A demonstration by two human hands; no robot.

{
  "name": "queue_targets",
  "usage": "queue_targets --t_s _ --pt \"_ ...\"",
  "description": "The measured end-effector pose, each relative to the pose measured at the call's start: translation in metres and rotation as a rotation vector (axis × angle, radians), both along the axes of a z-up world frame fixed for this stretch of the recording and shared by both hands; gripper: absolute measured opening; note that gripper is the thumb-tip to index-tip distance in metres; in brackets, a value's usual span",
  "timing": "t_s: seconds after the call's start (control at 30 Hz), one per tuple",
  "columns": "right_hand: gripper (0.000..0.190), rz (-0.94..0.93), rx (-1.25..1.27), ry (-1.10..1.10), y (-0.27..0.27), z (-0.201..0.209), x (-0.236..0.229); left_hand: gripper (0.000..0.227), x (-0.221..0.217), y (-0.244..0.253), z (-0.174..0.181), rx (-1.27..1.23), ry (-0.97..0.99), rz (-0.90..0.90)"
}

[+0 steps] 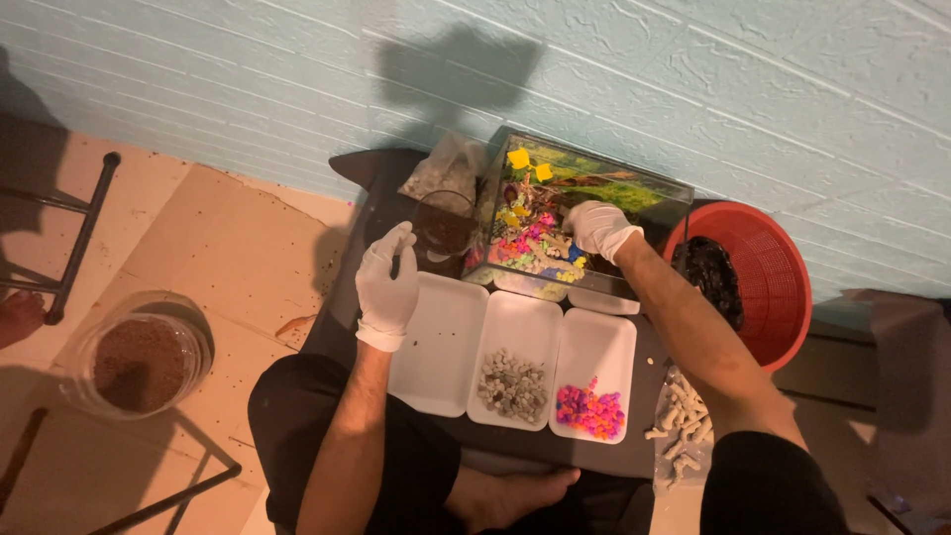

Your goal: Sorting small decorative items and white sticks from a bowl and aquarium into separate plastic trays.

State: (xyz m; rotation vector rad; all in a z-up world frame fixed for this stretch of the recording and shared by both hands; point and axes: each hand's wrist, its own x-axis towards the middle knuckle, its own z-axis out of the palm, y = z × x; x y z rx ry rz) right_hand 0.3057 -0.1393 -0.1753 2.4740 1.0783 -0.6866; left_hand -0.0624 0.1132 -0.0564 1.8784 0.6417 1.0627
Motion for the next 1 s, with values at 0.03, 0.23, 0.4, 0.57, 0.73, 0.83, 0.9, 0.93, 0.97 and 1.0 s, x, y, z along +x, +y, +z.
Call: queue_targets --t_s 0.03,0.23,0.4,0.57,0.73,0.83,0.9,0.93,0.97,1.0 --pt "0.027 0.001 0.001 0.0 -0.008 0.004 0.002 0.033 -0.001 0.0 0.001 0.001 0.0 0.001" --pt "0.03 -0.169 0.046 0.073 -0.023 0.042 0.007 0.032 -0.002 -0.002 0.008 -0.024 0.019 -0.018" --pt "0.03 -0.255 0.07 0.107 -0.021 0.051 0.005 0.034 -0.002 -0.001 -0.001 -0.053 0.051 -0.026" --pt "0.029 -0.254 0.105 0.087 -0.015 0.032 0.008 0.034 -0.002 0.0 0.0 -0.073 0.086 -0.043" --pt "0.032 -0.258 0.09 0.093 -0.001 0.052 -0.003 0.032 -0.003 0.0 0.002 -0.091 0.132 -0.046" --pt "0.032 -0.234 0.05 0.072 0.001 0.05 -0.005 0.029 -0.003 0.0 0.003 -0.147 0.145 -0.067" --pt "0.031 -0.188 0.027 0.012 -0.002 0.038 0.0 0.03 -0.002 0.0 0.001 -0.144 0.166 -0.055" --pt "0.031 -0.19 0.027 0.013 -0.002 0.041 -0.003 0.03 -0.003 -0.001 0.004 -0.143 0.167 -0.056" --pt "0.031 -0.188 0.023 0.002 -0.001 0.043 -0.006 0.029 -0.003 -0.001 0.006 -0.165 0.195 -0.066" --pt "0.031 -0.186 0.018 -0.008 -0.001 0.046 -0.008 0.029 -0.004 -0.001 0.008 -0.186 0.224 -0.076"
